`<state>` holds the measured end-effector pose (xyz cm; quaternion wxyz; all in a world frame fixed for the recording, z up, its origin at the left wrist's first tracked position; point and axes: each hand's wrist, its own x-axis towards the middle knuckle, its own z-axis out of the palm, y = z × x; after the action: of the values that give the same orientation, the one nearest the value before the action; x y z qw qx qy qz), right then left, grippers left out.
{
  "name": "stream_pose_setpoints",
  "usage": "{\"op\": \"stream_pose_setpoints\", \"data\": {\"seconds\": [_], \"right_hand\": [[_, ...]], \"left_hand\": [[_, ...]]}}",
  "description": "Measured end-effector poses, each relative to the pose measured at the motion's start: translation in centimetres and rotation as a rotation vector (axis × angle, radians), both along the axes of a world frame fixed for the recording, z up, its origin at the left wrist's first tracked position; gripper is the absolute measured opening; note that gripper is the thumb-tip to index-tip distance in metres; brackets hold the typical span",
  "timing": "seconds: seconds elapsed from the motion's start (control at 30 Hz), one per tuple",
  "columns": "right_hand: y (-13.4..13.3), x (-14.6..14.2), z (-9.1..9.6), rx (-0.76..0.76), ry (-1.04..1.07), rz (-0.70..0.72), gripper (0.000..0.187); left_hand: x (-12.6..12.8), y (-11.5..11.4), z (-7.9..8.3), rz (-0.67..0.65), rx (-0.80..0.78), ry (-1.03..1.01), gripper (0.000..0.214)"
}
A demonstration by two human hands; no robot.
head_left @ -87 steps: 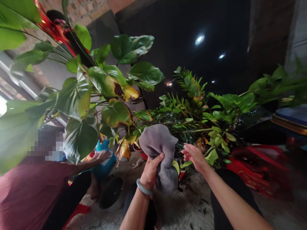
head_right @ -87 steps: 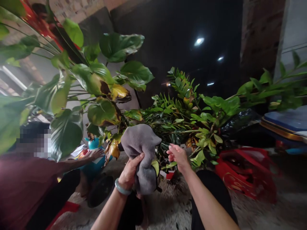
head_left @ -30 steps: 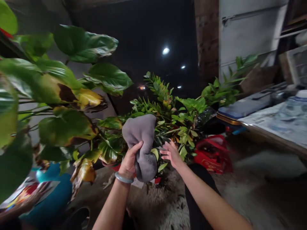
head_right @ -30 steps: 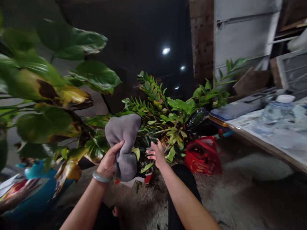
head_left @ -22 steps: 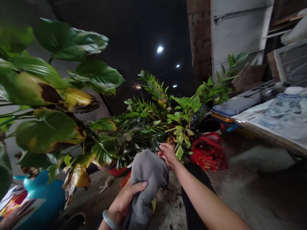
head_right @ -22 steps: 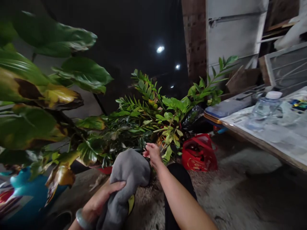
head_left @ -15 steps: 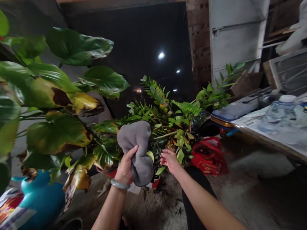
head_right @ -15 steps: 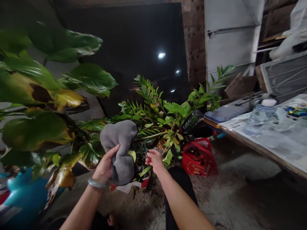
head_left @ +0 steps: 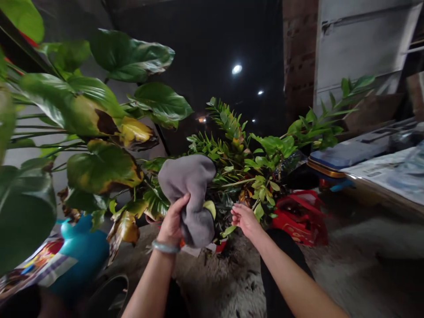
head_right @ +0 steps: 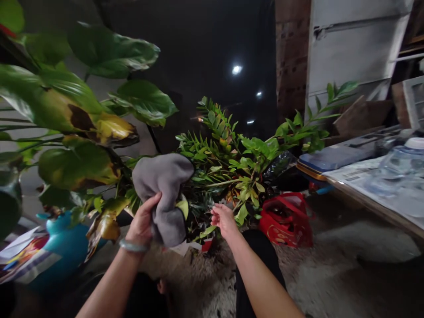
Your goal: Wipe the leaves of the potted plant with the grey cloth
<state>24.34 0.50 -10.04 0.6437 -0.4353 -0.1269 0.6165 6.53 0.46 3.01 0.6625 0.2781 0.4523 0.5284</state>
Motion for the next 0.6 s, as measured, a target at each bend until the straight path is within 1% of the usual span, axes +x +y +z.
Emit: {"op": "stream_pose_setpoints", "data": {"seconds": [0.03,0.07,0.1,0.13,0.2,0.23,0.27,0.3,0.37,0.43,0.47,0.5,0.53,0.57,0.6], "right_hand": [[0.0,0.0,0.1,0.001,0.005,0.004,0.023],[0.0,-0.1,0.0,-0.004,0.010,0.010,0.023],[0.0,-0.1,-0.1,-0.014,0.013,0.017,0.023],[0.0,-0.1,-0.3,-0.030,0.015,0.026,0.023],[0.1,-0.1,-0.6,-0.065,0.018,0.047,0.024],[0.0,-0.1,-0.8,-0.078,0.020,0.056,0.023],[-0.1,-0.1,-0.9,-0.083,0.023,0.064,0.023],[-0.2,0.0,-0.8,-0.081,0.027,0.068,0.022],[-0.4,0.0,-0.6,-0.062,0.034,0.069,0.021],[-0.5,0.0,-0.3,-0.037,0.039,0.063,0.022],[-0.5,0.0,-0.2,-0.026,0.040,0.060,0.024],[-0.4,-0.1,-0.2,-0.018,0.041,0.059,0.025],[-0.4,-0.2,-0.2,-0.012,0.042,0.059,0.026],[-0.3,-0.3,-0.3,-0.012,0.042,0.061,0.027],[-0.3,-0.4,-0.5,-0.017,0.041,0.066,0.027]], "left_hand": [[0.7,0.4,-0.3,0.022,-0.023,-0.022,0.014],[1.2,0.5,-1.1,0.009,-0.054,-0.010,0.013],[1.6,0.0,-2.1,-0.032,-0.094,0.034,0.015],[1.7,-0.7,-3.3,-0.084,-0.141,0.098,0.018],[1.0,-2.8,-5.5,-0.189,-0.224,0.200,0.024],[0.4,-3.7,-6.1,-0.226,-0.244,0.212,0.026],[-0.4,-4.4,-6.2,-0.243,-0.249,0.197,0.027],[-1.1,-4.8,-5.9,-0.244,-0.242,0.164,0.028],[-2.1,-4.4,-4.2,-0.191,-0.205,0.082,0.026],[-2.1,-2.7,-1.9,-0.069,-0.146,-0.002,0.019],[-1.8,-1.8,-1.0,-0.003,-0.115,-0.045,0.014],[-1.2,-0.9,-0.4,0.047,-0.092,-0.083,0.011],[-0.6,-0.2,-0.3,0.078,-0.081,-0.108,0.009],[0.1,0.2,-0.6,0.085,-0.090,-0.107,0.008],[0.8,0.1,-1.3,0.063,-0.122,-0.076,0.008]]}}
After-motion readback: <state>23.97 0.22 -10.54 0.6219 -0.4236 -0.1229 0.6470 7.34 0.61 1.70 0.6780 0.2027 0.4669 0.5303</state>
